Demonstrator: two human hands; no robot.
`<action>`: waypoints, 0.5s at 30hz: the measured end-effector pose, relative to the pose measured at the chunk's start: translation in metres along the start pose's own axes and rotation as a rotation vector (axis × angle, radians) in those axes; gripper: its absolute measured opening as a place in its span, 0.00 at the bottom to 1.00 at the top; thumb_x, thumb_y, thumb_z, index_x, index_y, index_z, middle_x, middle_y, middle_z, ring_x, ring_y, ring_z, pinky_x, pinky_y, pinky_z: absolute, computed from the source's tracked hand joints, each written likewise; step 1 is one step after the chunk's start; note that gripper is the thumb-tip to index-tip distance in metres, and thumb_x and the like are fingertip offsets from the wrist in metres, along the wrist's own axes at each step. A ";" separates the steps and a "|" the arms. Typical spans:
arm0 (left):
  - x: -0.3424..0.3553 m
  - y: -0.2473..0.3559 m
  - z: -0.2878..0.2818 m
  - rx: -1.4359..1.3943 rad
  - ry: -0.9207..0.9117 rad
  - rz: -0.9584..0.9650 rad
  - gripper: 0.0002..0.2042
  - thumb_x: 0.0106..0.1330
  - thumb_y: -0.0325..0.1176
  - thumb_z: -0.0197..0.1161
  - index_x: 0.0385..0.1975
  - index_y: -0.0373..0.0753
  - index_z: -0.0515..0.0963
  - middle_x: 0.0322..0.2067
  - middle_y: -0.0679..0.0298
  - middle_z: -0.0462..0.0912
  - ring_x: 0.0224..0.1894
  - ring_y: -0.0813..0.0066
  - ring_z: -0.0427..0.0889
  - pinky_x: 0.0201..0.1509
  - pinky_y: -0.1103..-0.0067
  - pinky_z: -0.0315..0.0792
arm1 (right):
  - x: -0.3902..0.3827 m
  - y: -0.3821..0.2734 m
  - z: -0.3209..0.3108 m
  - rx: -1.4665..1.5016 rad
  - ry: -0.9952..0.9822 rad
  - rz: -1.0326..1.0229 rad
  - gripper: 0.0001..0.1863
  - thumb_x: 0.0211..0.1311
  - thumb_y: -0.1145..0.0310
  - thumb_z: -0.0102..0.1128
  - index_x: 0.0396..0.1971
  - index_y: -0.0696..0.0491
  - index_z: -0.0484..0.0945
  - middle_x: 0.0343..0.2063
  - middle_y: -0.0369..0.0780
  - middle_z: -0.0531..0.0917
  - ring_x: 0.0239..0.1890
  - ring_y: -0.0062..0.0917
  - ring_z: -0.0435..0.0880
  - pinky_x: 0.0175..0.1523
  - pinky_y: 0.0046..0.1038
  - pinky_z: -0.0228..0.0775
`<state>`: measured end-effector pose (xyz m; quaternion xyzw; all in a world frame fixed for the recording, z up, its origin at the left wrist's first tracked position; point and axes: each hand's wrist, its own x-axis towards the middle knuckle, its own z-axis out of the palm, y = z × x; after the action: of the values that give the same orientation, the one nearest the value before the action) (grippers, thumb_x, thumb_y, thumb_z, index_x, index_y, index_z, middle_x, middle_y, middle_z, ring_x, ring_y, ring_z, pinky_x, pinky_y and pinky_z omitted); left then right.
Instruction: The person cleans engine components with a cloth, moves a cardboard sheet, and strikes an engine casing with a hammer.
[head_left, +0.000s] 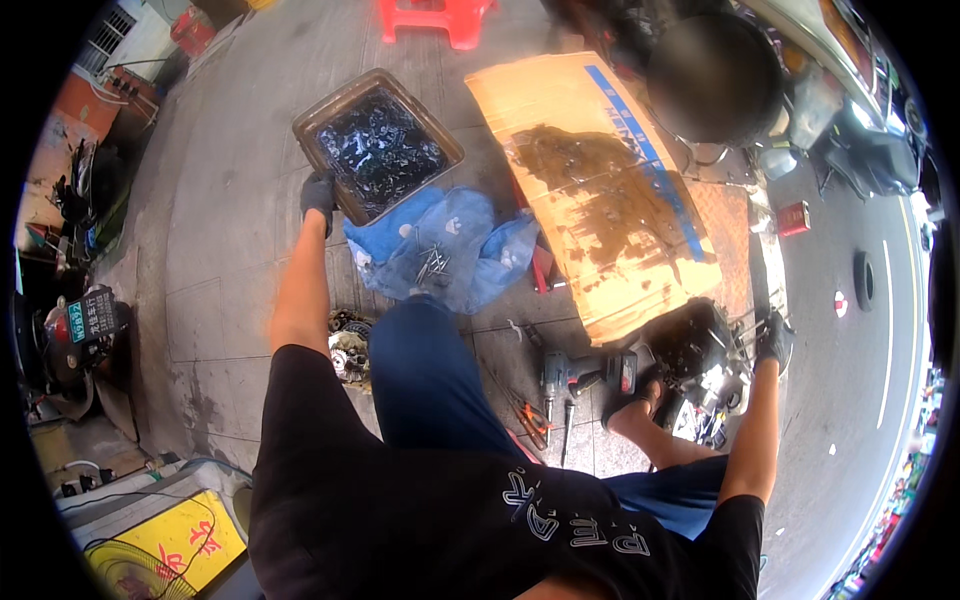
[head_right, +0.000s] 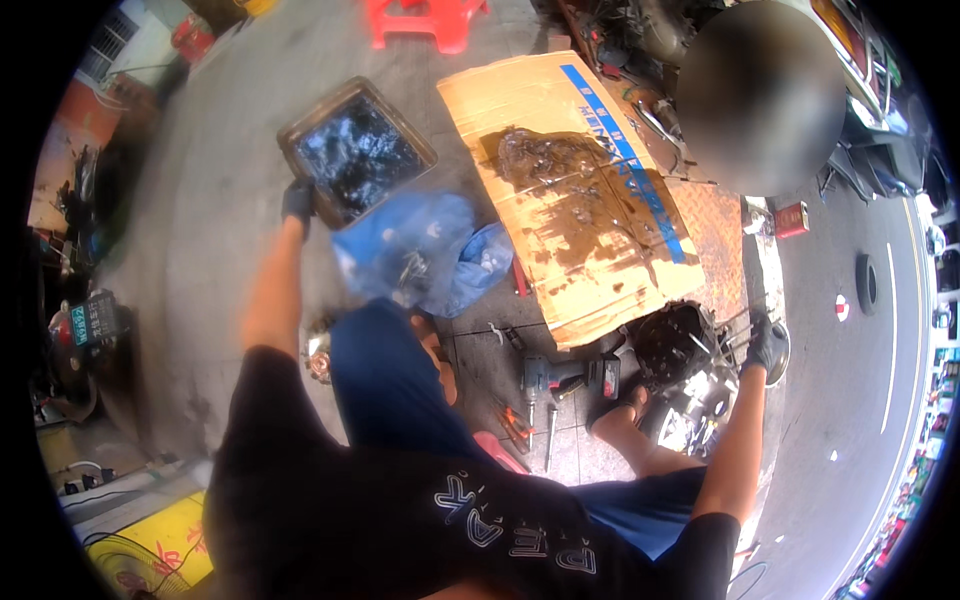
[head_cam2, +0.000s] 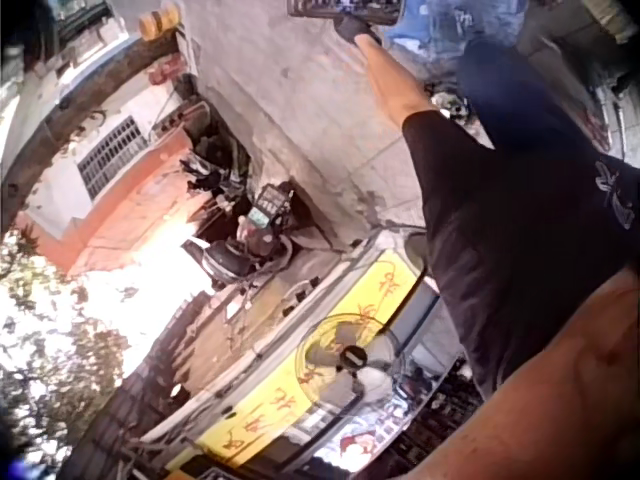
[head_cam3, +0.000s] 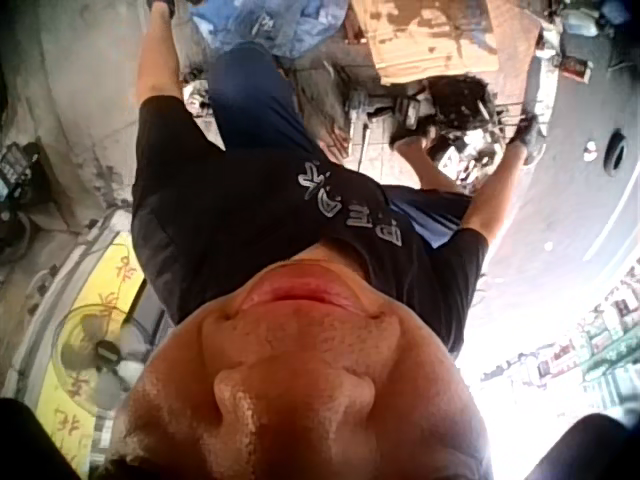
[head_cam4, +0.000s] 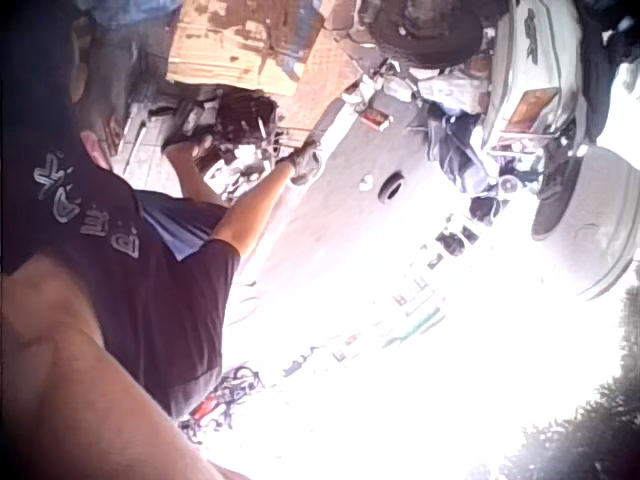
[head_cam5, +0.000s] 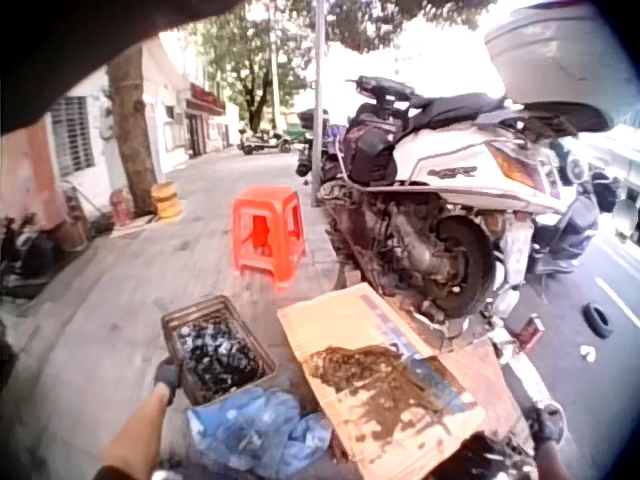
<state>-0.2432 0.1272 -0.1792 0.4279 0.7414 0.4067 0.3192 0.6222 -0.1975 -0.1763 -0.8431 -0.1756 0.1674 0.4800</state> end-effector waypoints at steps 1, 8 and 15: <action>0.010 -0.015 0.032 -0.073 -0.006 -0.012 0.16 0.63 0.45 0.58 0.40 0.37 0.78 0.26 0.61 0.81 0.21 0.72 0.78 0.21 0.75 0.71 | 0.043 0.044 -0.038 0.125 -0.011 0.010 0.27 0.52 0.46 0.62 0.35 0.58 0.81 0.34 0.39 0.80 0.33 0.26 0.77 0.37 0.29 0.68; 0.037 -0.118 0.121 -0.069 0.049 -0.181 0.20 0.62 0.48 0.60 0.39 0.36 0.79 0.29 0.57 0.83 0.25 0.67 0.82 0.23 0.72 0.74 | 0.069 0.076 -0.074 0.174 -0.108 0.197 0.41 0.51 0.36 0.56 0.58 0.52 0.68 0.60 0.42 0.68 0.66 0.35 0.56 0.67 0.41 0.46; 0.059 -0.150 0.165 0.141 -0.004 -0.187 0.25 0.61 0.54 0.56 0.47 0.39 0.78 0.40 0.52 0.83 0.45 0.56 0.81 0.48 0.69 0.71 | -0.003 0.001 -0.063 0.003 -0.034 0.208 0.38 0.54 0.36 0.52 0.60 0.44 0.66 0.60 0.35 0.70 0.65 0.36 0.54 0.65 0.43 0.43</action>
<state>-0.1895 0.1889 -0.3950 0.3791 0.8041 0.3212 0.3265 0.6477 -0.2466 -0.1466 -0.8531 -0.0950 0.2306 0.4583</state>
